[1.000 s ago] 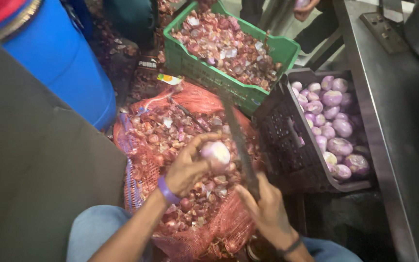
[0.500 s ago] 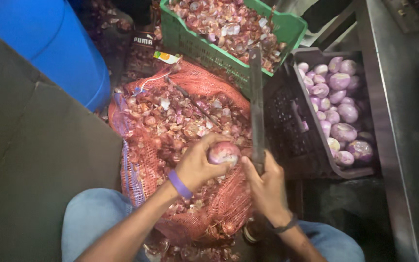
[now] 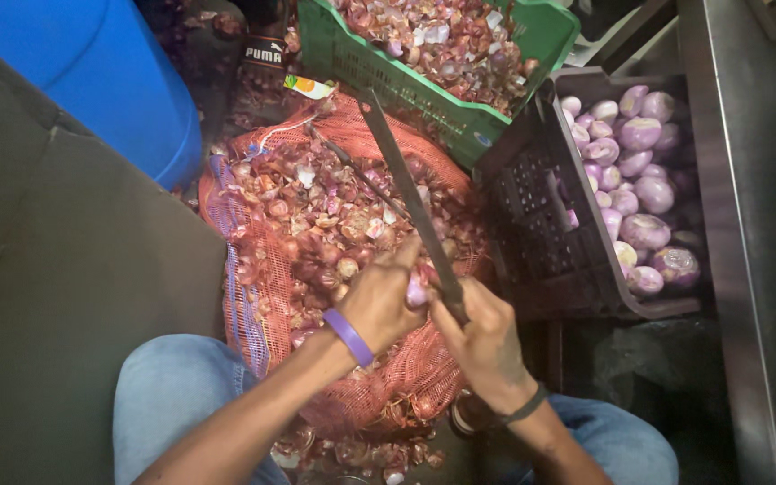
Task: The person sits on the floor and uses a knife to peel red onions from a mesh bag. They remove the outer skins and place the peeled onions into a nearby crate while onion skins accumulate on the floor.
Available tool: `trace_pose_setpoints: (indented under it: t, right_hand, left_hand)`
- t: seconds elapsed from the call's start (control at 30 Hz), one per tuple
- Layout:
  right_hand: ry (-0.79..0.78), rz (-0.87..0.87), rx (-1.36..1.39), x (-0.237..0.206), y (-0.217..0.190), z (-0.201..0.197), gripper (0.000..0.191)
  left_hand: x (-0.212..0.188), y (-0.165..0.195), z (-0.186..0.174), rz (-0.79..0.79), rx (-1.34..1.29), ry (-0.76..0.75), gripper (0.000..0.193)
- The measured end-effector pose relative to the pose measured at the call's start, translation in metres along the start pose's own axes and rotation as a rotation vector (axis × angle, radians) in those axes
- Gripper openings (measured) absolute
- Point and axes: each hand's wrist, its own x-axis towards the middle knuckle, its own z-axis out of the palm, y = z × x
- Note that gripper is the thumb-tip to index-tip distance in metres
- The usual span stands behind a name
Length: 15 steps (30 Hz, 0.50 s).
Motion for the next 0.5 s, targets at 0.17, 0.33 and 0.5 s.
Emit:
trace_pose_setpoints:
  t: [0.17, 0.33, 0.5]
  right_hand:
    - [0.096, -0.052, -0.121, 0.007, 0.007, 0.003, 0.010]
    - [0.004, 0.536, 0.042, 0.022, 0.009, -0.021, 0.010]
    - [-0.012, 0.290, 0.193, 0.009, -0.006, -0.016, 0.025]
  left_hand:
    - [-0.005, 0.000, 0.004, 0.208, 0.047, 0.118, 0.088]
    - [-0.004, -0.007, -0.001, 0.139, -0.084, 0.095, 0.069]
    - [-0.002, -0.007, -0.004, 0.351, 0.027, 0.215, 0.060]
